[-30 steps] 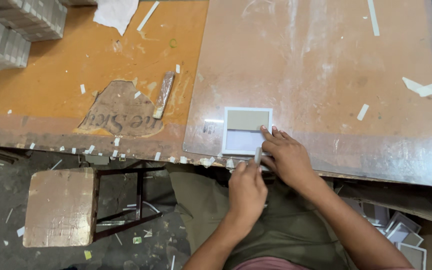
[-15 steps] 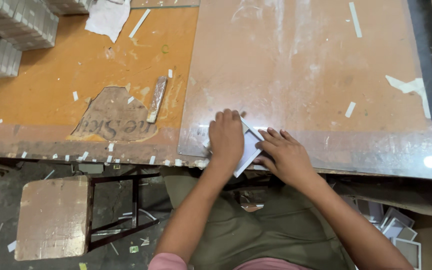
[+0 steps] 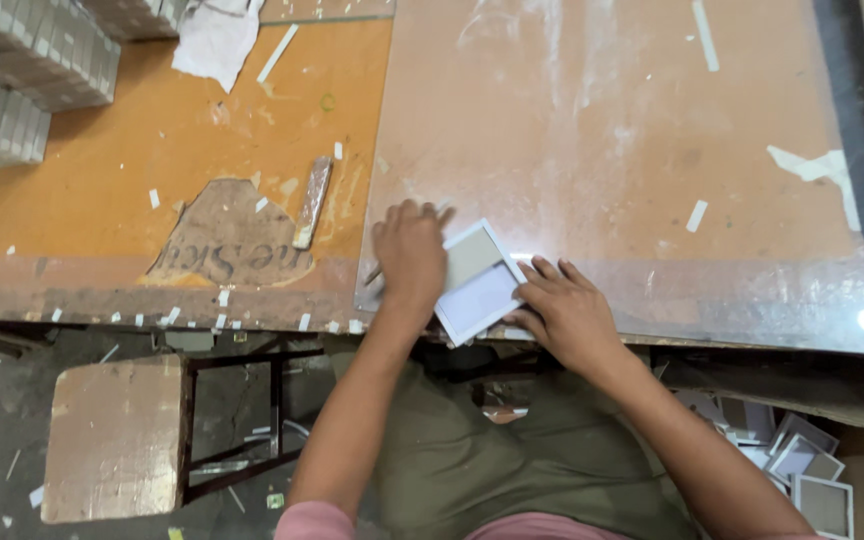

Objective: The person assembles small white frames by hand on a workbench. They pick up frame parts, align them, and press them together, then place the assembled frames on the table. The process is repeated for multiple frames.

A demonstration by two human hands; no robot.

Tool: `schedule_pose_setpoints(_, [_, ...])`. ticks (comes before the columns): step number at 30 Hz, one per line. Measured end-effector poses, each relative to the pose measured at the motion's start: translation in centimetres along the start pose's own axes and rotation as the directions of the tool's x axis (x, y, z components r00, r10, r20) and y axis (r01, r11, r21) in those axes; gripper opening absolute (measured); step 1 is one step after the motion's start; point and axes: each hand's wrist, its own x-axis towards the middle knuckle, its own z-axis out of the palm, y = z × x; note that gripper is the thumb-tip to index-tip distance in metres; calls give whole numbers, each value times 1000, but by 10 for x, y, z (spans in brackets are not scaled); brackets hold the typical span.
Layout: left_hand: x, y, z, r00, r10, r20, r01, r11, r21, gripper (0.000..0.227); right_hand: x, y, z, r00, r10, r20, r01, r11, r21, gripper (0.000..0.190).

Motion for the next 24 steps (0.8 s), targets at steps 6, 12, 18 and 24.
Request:
schedule_pose_setpoints(6, [-18, -25, -7, 952, 87, -295, -78, 996, 43, 25, -105, 22, -40, 931, 344, -122, -349, 937, -27, 33])
schedule_pose_setpoints(12, [-26, -27, 0, 973, 2, -230, 4, 1000, 24, 27, -237, 15, -92, 586, 662, -468, -597, 743, 303, 36])
schedule_pose_setpoints(18, [-26, -29, 2, 972, -19, -232, 17, 1000, -11, 29, -190, -9, -91, 598, 649, -471, -424, 754, 501, 35])
schedule_pose_setpoints(24, [-28, -30, 1, 977, -49, -208, 47, 999, -17, 31, -144, -37, -96, 701, 574, -423, -281, 768, 576, 35])
